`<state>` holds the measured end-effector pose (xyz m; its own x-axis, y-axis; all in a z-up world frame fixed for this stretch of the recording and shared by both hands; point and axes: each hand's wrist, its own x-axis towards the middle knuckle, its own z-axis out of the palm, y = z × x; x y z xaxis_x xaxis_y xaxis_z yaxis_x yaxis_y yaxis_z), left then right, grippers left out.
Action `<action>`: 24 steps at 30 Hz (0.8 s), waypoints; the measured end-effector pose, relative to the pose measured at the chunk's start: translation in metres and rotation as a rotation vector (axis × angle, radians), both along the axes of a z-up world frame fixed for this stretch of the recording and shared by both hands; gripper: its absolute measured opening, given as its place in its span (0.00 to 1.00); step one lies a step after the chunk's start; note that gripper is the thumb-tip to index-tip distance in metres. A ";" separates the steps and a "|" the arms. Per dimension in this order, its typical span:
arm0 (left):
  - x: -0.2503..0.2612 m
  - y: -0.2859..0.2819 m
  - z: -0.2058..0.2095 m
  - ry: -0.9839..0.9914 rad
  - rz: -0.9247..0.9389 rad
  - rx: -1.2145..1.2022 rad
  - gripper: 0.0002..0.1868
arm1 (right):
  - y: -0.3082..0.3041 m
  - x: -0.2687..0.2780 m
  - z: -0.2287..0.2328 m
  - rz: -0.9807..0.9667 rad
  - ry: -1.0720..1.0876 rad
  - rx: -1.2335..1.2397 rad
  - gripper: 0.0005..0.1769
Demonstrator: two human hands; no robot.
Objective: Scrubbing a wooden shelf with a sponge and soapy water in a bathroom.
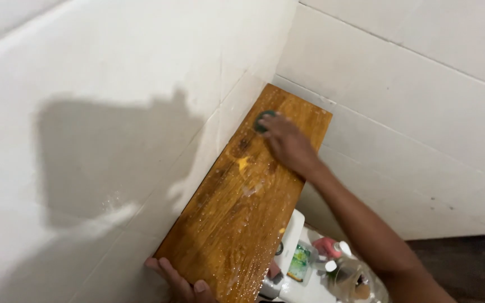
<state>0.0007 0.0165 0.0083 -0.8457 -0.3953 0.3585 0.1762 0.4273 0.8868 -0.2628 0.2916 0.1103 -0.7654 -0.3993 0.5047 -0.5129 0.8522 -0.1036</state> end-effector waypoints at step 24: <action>0.006 0.008 0.052 -0.133 -0.070 0.368 0.44 | -0.064 0.028 0.025 0.013 -0.400 -0.290 0.18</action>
<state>0.0067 0.0246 0.0601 -0.9046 -0.4168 0.0892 0.0668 0.0681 0.9954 -0.2346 0.2275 0.1354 -0.9177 -0.2970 0.2641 -0.3951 0.7530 -0.5262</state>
